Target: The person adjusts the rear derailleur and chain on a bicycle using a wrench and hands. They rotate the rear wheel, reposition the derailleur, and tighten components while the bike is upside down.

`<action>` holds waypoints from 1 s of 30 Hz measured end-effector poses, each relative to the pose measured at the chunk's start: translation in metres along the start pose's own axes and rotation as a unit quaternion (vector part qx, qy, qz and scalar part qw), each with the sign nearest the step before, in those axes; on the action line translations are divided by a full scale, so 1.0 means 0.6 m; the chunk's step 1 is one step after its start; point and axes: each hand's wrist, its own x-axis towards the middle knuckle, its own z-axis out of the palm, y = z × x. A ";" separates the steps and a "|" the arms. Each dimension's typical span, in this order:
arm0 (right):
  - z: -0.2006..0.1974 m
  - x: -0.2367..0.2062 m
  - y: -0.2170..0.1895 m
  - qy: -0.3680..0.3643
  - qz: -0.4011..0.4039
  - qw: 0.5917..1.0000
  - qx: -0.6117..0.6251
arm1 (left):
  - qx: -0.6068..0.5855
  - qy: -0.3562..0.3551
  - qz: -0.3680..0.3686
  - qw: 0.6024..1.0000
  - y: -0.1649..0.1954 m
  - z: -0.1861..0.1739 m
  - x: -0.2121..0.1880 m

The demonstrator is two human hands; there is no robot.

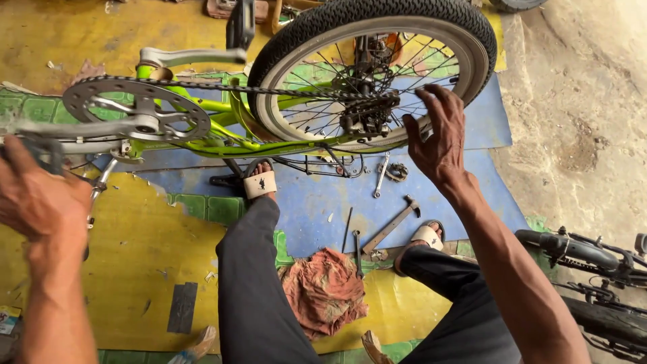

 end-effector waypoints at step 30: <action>0.104 -0.116 0.042 0.181 0.348 0.877 0.279 | -0.324 0.053 0.428 0.842 0.676 -0.033 -0.128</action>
